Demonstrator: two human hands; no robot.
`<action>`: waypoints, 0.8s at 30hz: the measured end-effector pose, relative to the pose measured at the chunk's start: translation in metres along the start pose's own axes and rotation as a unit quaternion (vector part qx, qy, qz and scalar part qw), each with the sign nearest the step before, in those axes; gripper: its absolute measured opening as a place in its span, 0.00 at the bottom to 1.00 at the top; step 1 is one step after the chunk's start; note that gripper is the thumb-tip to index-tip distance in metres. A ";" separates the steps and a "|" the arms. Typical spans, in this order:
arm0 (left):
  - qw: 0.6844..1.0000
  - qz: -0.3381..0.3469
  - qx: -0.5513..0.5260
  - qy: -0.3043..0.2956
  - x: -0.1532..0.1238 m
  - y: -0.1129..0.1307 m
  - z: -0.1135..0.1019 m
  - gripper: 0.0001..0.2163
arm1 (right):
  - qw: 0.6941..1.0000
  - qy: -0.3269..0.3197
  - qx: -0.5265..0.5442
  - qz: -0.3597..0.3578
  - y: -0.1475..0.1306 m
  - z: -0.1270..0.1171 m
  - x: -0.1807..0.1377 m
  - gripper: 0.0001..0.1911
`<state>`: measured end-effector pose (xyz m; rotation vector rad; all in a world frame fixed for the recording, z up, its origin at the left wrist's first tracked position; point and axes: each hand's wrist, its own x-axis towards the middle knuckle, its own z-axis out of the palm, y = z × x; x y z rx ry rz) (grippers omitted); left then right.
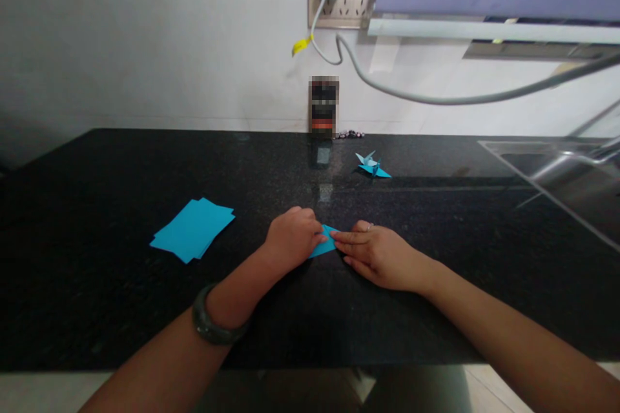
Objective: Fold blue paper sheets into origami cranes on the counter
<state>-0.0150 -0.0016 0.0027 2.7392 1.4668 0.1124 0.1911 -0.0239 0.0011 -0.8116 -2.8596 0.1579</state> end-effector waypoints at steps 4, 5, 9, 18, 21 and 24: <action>1.000 -0.006 -0.006 -0.003 0.000 0.000 -0.001 0.10 | 0.999 0.008 0.053 -0.004 0.001 -0.002 -0.001 0.17; 1.000 -0.006 -0.006 -0.005 0.000 0.000 -0.001 0.10 | 0.998 0.010 0.064 -0.004 0.001 -0.003 -0.001 0.17; 1.000 -0.005 -0.013 -0.002 0.000 0.000 -0.001 0.11 | 0.996 0.006 0.085 -0.001 0.000 -0.006 0.000 0.17; 1.000 -0.010 -0.021 -0.008 0.000 0.001 -0.003 0.10 | 0.998 -0.003 0.070 0.007 -0.002 -0.007 -0.001 0.18; 1.000 -0.010 -0.019 -0.012 -0.001 0.001 -0.004 0.11 | 0.998 -0.012 0.063 0.012 -0.001 -0.007 -0.001 0.18; 1.000 -0.016 -0.020 -0.003 -0.001 0.002 -0.003 0.11 | 0.998 -0.016 0.059 0.012 -0.001 -0.007 -0.001 0.19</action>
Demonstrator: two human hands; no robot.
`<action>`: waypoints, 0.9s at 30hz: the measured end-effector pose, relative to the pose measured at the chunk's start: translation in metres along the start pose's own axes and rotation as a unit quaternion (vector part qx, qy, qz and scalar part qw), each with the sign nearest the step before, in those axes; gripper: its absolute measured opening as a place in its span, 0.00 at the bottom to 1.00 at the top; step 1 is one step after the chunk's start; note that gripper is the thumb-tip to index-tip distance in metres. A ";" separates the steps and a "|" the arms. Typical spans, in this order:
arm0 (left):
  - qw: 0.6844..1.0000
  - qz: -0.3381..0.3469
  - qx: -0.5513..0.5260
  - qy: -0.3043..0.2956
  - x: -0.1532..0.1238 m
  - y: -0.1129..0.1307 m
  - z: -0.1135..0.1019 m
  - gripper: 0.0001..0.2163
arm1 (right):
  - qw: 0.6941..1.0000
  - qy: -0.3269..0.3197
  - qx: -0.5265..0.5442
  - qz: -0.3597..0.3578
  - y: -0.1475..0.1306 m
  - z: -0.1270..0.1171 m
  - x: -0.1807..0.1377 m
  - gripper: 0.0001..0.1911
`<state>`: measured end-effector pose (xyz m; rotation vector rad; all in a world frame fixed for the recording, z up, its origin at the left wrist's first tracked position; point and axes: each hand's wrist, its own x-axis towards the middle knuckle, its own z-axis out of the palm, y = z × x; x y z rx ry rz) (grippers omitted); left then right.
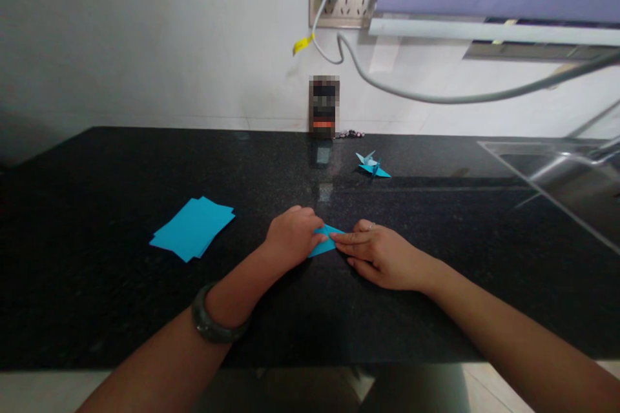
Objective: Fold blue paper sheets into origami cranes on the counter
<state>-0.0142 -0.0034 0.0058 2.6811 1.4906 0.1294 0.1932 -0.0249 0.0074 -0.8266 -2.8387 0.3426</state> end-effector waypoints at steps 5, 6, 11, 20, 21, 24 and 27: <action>0.998 0.022 0.051 -0.004 -0.002 0.003 0.001 0.15 | 1.000 -0.005 -0.003 -0.007 -0.001 -0.002 0.001 0.19; 0.997 0.031 0.067 -0.011 -0.003 0.004 0.001 0.15 | 1.000 -0.003 0.000 -0.009 -0.001 -0.002 0.001 0.19; 0.995 0.040 0.087 0.000 -0.011 0.016 0.002 0.20 | 1.000 0.001 0.006 -0.008 -0.002 -0.004 0.001 0.18; 0.994 0.005 0.105 -0.007 -0.018 0.025 -0.002 0.34 | 1.000 0.003 -0.002 -0.005 -0.002 -0.003 0.001 0.17; 0.994 0.015 0.104 -0.009 -0.019 0.024 -0.003 0.33 | 1.000 0.003 -0.001 -0.006 -0.003 -0.003 0.001 0.18; 0.994 0.025 0.104 -0.017 -0.021 0.024 -0.005 0.30 | 1.000 0.007 0.007 -0.009 -0.003 -0.004 0.002 0.17; 0.994 0.022 0.105 -0.019 -0.020 0.024 -0.007 0.31 | 0.999 0.027 0.020 -0.019 -0.001 -0.006 0.002 0.15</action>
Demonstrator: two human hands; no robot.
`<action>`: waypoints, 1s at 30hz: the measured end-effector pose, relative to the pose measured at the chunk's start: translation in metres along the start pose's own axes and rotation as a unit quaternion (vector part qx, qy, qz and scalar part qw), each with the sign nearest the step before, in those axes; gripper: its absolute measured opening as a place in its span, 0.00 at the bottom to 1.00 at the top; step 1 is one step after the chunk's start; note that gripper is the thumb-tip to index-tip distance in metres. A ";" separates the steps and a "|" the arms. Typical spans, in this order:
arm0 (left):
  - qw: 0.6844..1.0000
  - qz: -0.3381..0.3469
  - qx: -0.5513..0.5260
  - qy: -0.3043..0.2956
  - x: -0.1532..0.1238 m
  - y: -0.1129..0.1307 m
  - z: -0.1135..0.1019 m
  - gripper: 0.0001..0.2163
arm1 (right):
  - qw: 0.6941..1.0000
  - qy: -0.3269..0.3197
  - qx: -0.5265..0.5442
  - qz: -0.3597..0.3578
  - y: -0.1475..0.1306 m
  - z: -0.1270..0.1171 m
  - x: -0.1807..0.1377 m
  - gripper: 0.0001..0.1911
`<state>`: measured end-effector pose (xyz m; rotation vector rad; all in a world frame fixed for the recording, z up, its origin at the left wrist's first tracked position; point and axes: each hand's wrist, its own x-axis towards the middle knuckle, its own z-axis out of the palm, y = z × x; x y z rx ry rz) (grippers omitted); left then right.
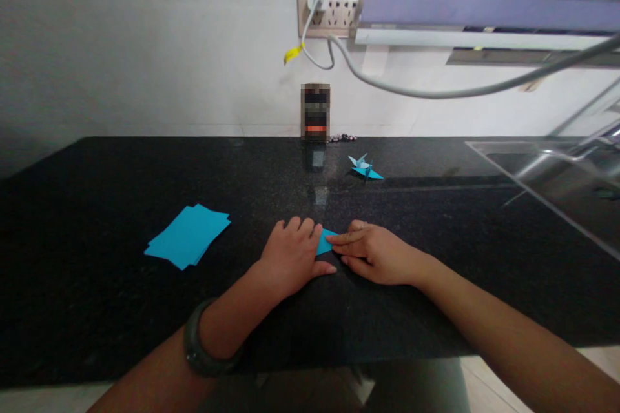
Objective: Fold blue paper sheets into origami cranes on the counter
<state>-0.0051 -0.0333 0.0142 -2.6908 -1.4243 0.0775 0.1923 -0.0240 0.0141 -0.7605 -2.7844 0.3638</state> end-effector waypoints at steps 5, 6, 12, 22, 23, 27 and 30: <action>1.000 -0.002 0.007 0.007 0.002 0.001 -0.002 0.32 | 0.996 0.046 -0.069 0.031 0.006 0.002 0.005 0.18; 1.000 -0.003 0.009 0.005 0.002 0.002 -0.002 0.32 | 0.995 0.037 -0.087 0.038 0.006 0.003 0.007 0.19; 1.000 0.003 0.018 0.014 0.002 0.004 -0.003 0.33 | 0.988 -0.029 -0.140 0.064 0.003 0.004 0.005 0.25; 1.000 0.011 0.013 0.020 0.004 0.004 -0.002 0.33 | 0.991 0.019 -0.090 0.096 0.003 -0.018 -0.022 0.19; 1.000 0.011 0.012 0.022 0.004 0.004 -0.001 0.33 | 0.991 0.043 -0.088 0.094 0.003 -0.016 -0.018 0.18; 1.000 0.010 0.000 0.020 0.003 0.005 0.003 0.34 | 0.994 0.053 -0.078 0.050 0.007 0.000 -0.002 0.16; 1.000 0.015 -0.015 0.011 0.003 0.003 0.005 0.34 | 0.995 0.053 -0.079 0.027 0.009 0.012 0.002 0.14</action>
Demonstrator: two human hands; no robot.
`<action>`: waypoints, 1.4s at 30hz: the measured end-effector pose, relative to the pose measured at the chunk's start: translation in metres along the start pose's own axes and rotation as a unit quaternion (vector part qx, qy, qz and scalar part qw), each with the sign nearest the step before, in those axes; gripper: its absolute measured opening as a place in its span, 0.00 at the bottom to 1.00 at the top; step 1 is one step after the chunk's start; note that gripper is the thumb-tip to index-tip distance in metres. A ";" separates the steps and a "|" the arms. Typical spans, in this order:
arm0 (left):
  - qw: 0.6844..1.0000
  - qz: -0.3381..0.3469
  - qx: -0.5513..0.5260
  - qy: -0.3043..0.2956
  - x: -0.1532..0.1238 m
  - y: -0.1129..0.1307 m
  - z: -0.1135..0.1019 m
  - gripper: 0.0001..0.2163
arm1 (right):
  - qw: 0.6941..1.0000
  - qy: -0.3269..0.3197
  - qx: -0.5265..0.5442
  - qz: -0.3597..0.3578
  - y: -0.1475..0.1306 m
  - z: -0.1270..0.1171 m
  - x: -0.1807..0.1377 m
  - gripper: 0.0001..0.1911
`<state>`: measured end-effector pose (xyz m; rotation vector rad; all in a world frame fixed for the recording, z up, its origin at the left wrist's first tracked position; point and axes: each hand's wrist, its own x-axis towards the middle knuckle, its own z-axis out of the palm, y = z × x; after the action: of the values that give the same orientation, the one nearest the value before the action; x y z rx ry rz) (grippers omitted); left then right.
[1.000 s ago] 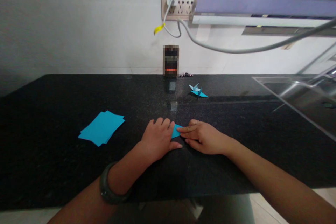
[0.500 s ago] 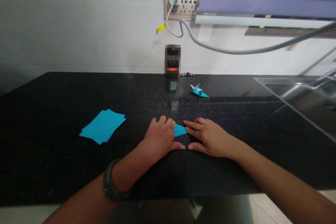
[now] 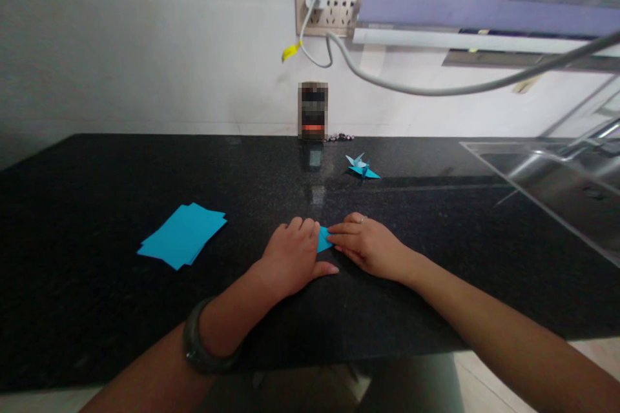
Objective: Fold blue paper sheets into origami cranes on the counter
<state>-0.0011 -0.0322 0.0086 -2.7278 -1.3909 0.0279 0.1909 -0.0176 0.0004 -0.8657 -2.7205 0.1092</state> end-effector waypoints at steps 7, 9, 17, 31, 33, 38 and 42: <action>0.998 0.034 -0.049 -0.037 -0.003 -0.012 -0.009 0.22 | 0.999 0.038 0.028 0.010 0.002 0.009 -0.002 0.13; 0.996 0.049 -0.055 -0.043 -0.005 -0.015 -0.011 0.18 | 0.998 0.046 0.044 0.008 0.004 0.009 -0.002 0.13; 0.996 0.057 -0.045 -0.049 -0.006 -0.016 -0.011 0.19 | 0.998 0.026 0.050 0.012 0.003 0.005 -0.003 0.13; 0.996 0.057 -0.046 -0.054 -0.006 -0.017 -0.015 0.19 | 0.999 0.000 0.033 0.016 -0.002 0.004 -0.006 0.15; 0.996 0.056 -0.046 -0.053 -0.006 -0.017 -0.015 0.18 | 1.000 -0.005 0.025 0.016 -0.002 0.004 -0.006 0.15; 0.996 0.061 -0.057 -0.029 -0.002 -0.016 -0.009 0.18 | 1.000 -0.008 0.012 0.019 -0.004 0.004 -0.004 0.16; 0.996 0.056 -0.065 0.004 0.001 -0.013 -0.001 0.23 | 1.000 -0.005 0.015 0.011 -0.005 0.004 -0.004 0.15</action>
<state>-0.0115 -0.0240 0.0109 -2.9050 -1.2785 -0.0693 0.1903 -0.0243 -0.0034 -0.8898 -2.7123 0.1592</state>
